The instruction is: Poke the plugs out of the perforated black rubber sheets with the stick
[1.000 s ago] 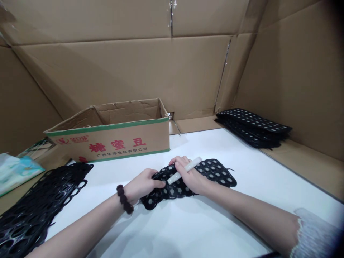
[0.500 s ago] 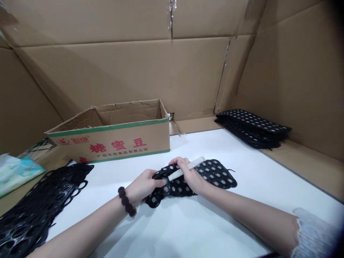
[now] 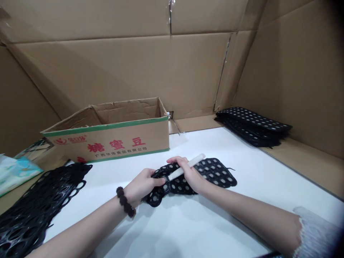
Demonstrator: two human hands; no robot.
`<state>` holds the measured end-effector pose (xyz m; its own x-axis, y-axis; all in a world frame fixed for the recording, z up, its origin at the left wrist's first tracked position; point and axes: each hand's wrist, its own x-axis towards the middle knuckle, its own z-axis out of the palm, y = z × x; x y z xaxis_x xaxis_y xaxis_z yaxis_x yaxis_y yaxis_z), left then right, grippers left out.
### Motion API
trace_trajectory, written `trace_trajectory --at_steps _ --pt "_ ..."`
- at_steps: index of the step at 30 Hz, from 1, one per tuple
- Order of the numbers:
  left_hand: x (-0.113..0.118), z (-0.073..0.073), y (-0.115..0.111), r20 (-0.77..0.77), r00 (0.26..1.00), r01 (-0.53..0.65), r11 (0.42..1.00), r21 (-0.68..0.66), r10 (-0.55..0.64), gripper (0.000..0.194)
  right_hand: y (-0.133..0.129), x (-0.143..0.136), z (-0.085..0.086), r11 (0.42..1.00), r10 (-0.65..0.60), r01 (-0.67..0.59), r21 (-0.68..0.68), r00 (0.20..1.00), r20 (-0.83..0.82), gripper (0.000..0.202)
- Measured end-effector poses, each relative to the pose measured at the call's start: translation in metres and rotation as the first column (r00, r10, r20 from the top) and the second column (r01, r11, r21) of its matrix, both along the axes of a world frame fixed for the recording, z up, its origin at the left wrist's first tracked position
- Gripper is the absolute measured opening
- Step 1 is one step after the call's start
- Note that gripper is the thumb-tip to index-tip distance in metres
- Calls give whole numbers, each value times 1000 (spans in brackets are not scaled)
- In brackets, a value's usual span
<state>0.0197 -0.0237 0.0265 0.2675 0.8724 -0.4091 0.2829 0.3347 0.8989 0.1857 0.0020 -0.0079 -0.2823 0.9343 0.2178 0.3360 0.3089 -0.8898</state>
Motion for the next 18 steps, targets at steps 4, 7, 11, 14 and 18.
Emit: trace_trajectory --at_steps 4,7,11,14,18 --pt "2 -1 -3 14 1000 -9 1000 14 9 18 -6 -6 3 995 -74 65 77 990 122 38" --pt "6 -1 -5 10 999 -32 998 45 32 16 -11 -8 4 963 -152 90 252 959 239 31" --pt "9 -2 -8 -29 996 -87 992 96 90 15 -14 -10 2 896 -207 25 443 907 368 29" --pt "11 -3 -10 -45 993 -104 988 117 110 13 -11 -12 -1 884 -259 34 466 865 429 31" --pt "11 -3 -12 -51 996 -63 989 130 70 13 -7 -16 -4 846 -331 23 532 806 491 33"
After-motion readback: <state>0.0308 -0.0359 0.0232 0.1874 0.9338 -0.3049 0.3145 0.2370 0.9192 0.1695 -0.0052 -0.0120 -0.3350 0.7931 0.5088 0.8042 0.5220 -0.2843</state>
